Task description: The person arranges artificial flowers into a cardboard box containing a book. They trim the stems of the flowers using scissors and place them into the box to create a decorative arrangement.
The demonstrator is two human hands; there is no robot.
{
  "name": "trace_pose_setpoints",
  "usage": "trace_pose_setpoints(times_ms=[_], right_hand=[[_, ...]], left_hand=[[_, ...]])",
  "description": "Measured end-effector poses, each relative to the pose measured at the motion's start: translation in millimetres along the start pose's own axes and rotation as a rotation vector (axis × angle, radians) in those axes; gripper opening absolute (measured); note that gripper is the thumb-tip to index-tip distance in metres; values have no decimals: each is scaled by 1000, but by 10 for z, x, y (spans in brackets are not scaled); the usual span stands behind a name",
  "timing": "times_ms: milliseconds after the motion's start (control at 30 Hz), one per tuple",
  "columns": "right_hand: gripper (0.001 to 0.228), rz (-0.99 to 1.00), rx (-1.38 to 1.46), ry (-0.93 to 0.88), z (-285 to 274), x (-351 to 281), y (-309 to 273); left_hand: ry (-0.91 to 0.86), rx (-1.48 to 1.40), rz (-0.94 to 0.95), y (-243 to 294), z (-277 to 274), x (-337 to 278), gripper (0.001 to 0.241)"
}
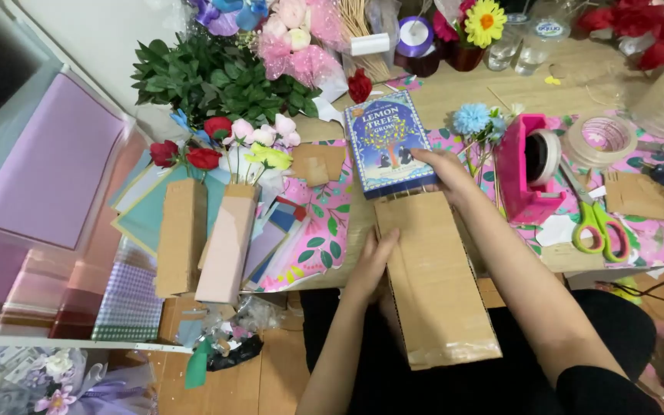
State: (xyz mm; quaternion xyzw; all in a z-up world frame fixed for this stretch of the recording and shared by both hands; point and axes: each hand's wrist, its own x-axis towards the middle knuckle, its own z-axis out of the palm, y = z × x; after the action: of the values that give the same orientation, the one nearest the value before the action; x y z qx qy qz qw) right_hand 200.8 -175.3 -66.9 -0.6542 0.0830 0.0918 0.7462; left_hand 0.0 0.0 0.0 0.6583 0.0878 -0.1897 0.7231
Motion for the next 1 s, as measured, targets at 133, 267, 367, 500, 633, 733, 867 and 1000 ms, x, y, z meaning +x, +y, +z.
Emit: trace_pose_setpoints(times_ms=[133, 267, 367, 500, 633, 733, 867, 1000], right_hand=[[65, 51, -16, -20, -48, 231, 240], [69, -27, -587, -26, -65, -46, -153], [67, -116, -1177, 62, -215, -165, -378], [48, -143, -1435, 270, -672, 343, -113], [62, -99, -1502, 278, -594, 426, -92], [53, -185, -1533, 365, -646, 634, 37], [44, -97, -1344, 272, -727, 811, -77], [27, -185, -1075, 256, -874, 920, -171]], left_hand=[[13, 63, -31, -86, -74, 62, 114], [60, 398, -74, 110, -84, 82, 114], [45, 667, -130, 238, -106, 83, 111], [153, 737, -65, 89, -273, 203, 101], [208, 723, 25, 11, -443, 214, 93], [295, 627, 77, -134, -559, 277, 68], [418, 498, 229, -355, -684, 528, 45], [462, 375, 405, -347, -687, 700, 35]])
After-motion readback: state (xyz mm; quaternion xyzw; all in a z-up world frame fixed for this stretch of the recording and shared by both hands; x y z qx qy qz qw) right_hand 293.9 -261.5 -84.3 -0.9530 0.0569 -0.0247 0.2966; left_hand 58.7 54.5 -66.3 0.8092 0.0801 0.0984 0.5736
